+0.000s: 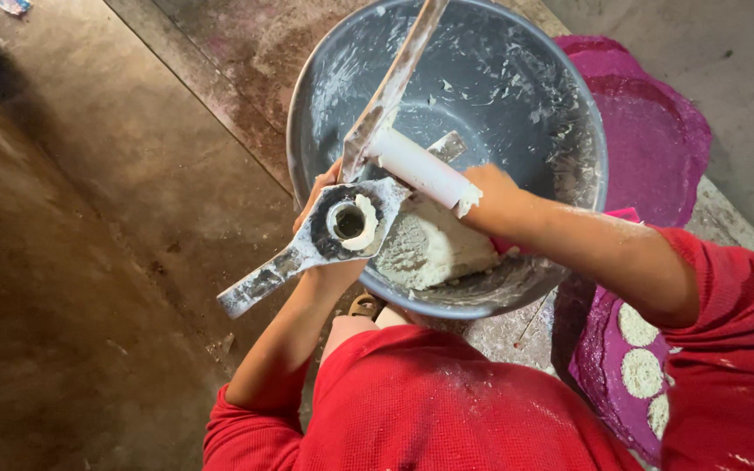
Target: The person scoops rice-flour dough from a large basin into a hand-held wooden press, squeezes the press lever to extrude round flat discs onto pink fabric-covered trays, and arranges the formed discs in rows. The cycle of loading, pressing, and placing discs repeats continuously across several trays.
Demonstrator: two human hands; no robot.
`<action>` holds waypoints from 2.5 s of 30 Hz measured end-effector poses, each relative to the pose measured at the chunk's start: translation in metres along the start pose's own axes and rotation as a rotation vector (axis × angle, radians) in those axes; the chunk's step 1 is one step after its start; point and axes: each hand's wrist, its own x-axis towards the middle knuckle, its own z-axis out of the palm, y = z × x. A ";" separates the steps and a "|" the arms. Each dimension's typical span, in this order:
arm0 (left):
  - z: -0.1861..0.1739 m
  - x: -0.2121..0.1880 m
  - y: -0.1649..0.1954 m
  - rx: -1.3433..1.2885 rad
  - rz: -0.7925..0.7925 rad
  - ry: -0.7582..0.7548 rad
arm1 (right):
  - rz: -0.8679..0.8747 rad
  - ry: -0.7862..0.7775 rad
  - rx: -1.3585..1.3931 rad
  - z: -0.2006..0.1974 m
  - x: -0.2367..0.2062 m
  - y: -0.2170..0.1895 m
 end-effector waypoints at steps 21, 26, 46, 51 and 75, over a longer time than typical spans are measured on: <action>0.005 0.003 0.013 0.259 0.170 0.019 | -0.160 -0.110 0.499 -0.027 -0.189 0.015; 0.018 0.009 0.037 0.623 0.356 -0.267 | -0.417 0.096 0.666 -0.097 -0.221 0.013; 0.043 -0.004 0.024 0.467 0.338 -0.214 | -0.146 0.657 0.109 -0.072 -0.224 -0.031; 0.051 0.010 0.025 0.732 0.216 -0.218 | -0.049 0.588 0.631 0.031 -0.173 -0.040; 0.053 0.007 0.046 0.905 0.169 -0.581 | -0.238 0.074 0.277 -0.093 -0.173 -0.008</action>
